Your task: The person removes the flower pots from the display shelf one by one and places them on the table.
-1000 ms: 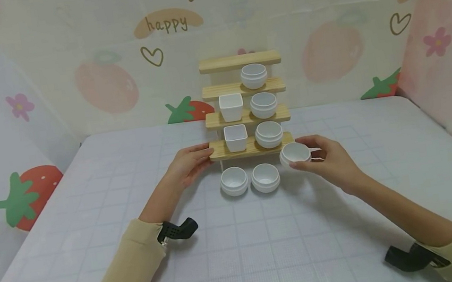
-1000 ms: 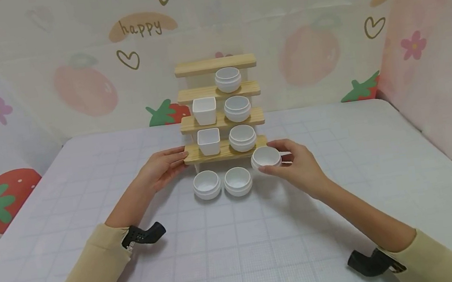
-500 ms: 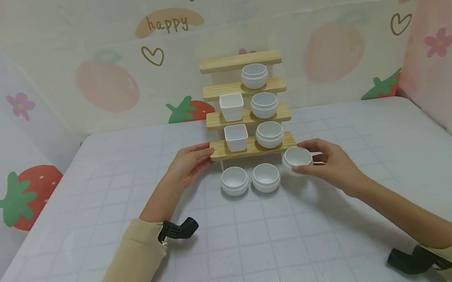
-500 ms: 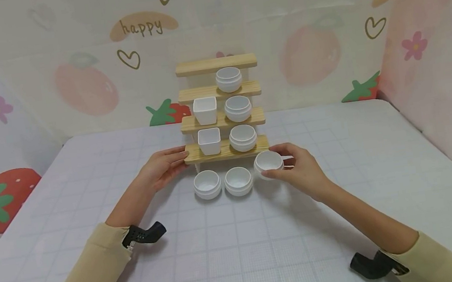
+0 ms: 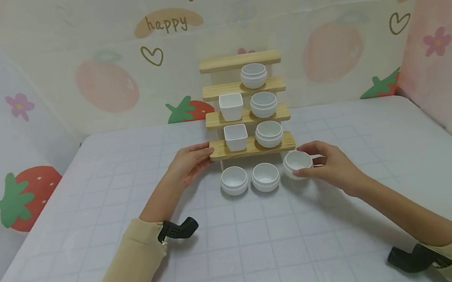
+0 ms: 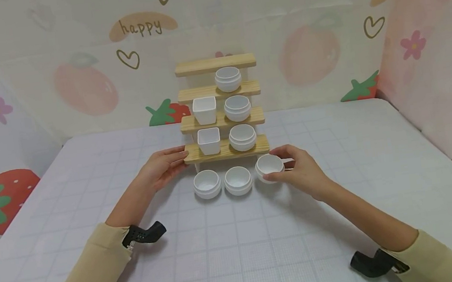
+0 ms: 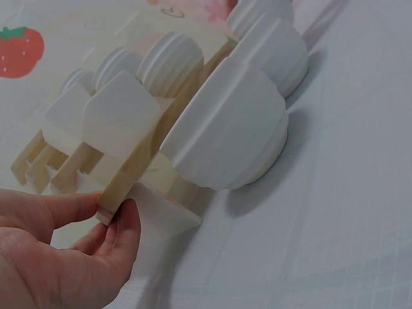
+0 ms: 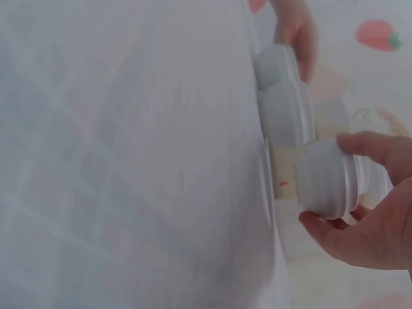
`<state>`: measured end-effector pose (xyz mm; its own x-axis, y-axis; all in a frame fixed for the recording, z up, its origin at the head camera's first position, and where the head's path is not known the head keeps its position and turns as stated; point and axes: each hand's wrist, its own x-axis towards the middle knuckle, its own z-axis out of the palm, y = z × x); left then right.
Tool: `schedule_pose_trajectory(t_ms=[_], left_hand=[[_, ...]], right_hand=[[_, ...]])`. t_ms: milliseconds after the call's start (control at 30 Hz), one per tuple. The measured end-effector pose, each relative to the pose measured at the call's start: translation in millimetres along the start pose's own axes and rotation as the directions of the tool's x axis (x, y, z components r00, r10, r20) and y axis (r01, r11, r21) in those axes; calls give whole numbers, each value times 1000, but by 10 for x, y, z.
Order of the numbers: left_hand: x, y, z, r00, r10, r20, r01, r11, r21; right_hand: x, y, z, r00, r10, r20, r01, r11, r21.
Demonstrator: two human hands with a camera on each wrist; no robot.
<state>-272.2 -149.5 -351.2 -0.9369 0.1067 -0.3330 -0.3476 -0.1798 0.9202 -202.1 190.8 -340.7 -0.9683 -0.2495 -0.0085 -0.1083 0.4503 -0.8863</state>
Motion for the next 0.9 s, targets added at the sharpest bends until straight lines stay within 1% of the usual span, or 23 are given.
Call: schedule_pose_trajectory(t_ms=[167,567,900], left_hand=[[-16,-4,4,1000,9,5,-9,1000,5],[23,-3,-6,1000,0,-2,0,1000,0],[14,-15,-14,1000,13,17,-13,1000,15]], right_hand=[[1,-2,-6,1000,16,21,-16,1000,-17],[20,11,-5,995,75,60,-72,996,-50],[22,18,-2,988,117,102,-112,992,-58]])
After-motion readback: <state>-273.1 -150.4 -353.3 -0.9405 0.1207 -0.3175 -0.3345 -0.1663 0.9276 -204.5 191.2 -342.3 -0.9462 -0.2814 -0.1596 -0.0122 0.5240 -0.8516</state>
